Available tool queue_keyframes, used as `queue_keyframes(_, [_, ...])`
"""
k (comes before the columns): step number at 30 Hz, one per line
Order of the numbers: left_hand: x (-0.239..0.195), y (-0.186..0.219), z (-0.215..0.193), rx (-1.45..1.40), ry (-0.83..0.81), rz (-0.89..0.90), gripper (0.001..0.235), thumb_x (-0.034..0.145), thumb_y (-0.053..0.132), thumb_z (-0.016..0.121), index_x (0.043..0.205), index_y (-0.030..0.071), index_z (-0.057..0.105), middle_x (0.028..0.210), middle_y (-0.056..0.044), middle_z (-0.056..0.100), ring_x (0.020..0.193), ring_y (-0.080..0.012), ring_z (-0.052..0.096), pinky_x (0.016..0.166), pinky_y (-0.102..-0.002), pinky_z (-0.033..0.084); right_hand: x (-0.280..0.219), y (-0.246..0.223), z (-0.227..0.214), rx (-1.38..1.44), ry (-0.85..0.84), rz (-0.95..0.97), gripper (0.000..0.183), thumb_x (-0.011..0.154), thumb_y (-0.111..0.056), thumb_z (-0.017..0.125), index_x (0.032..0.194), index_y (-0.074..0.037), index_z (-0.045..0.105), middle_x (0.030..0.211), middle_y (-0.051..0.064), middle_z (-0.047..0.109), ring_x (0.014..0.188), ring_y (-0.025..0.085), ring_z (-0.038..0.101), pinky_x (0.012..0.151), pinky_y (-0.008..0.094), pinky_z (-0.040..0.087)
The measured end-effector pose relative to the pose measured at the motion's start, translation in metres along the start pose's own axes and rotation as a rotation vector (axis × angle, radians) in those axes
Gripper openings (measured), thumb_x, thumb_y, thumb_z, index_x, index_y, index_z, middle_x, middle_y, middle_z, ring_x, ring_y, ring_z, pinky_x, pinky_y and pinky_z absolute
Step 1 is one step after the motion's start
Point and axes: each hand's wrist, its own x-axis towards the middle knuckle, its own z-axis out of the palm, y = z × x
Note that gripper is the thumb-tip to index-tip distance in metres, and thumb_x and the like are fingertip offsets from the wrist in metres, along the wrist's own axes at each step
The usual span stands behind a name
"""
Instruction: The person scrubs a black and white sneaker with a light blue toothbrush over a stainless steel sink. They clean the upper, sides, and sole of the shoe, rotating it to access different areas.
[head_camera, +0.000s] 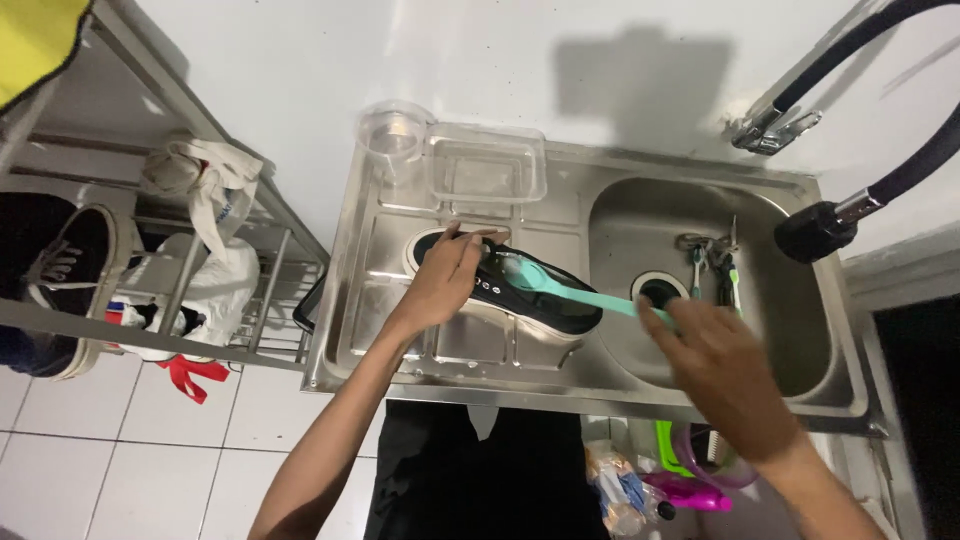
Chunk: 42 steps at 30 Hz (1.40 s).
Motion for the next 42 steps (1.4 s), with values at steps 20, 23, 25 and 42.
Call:
queue_keyframes(20, [0.012,-0.065,0.037,0.245,0.154,0.232,0.049,0.108,0.014,0.029,0.064,0.007,0.048,0.052,-0.01,0.049,0.052,-0.0239,0.052,0.091,-0.049,0.05,0.045,-0.001,-0.009,0.653,-0.215,0.154,0.026,0.092,-0.015,0.058,0.113,-0.018,0.073,0.092,0.005,0.069,0.084,0.026,0.064,0.071,0.036,0.05])
queue_keyframes(23, [0.016,-0.063,0.036,0.194,0.156,0.19,0.052,0.11,0.018,0.03,0.065,0.008,0.055,0.053,-0.015,0.057,0.058,-0.0253,0.064,0.093,-0.055,0.051,0.049,-0.024,-0.009,0.533,-0.109,0.128,0.027,0.089,-0.009,0.061,0.111,-0.019,0.074,0.099,0.01,0.072,0.09,0.033,0.071,0.081,0.041,0.055])
queue_keyframes(25, [0.017,-0.054,0.021,0.166,0.138,0.194,0.054,0.111,0.021,0.03,0.065,0.01,0.057,0.053,-0.014,0.058,0.057,-0.0262,0.064,0.096,-0.056,0.05,0.046,-0.024,-0.031,0.461,-0.074,0.088,0.036,0.093,-0.012,0.061,0.124,-0.027,0.071,0.097,0.007,0.071,0.081,0.029,0.072,0.071,0.038,0.057])
queue_keyframes(42, [0.025,-0.079,-0.032,0.433,-0.141,0.378,0.087,0.047,0.063,0.094,0.118,0.016,0.075,0.119,-0.009,0.074,0.111,-0.0385,0.069,0.097,-0.051,0.047,0.064,-0.026,-0.033,0.683,0.034,0.324,0.017,0.096,-0.025,0.066,0.104,-0.032,0.078,0.074,-0.001,0.067,0.061,0.03,0.068,0.056,0.036,0.049])
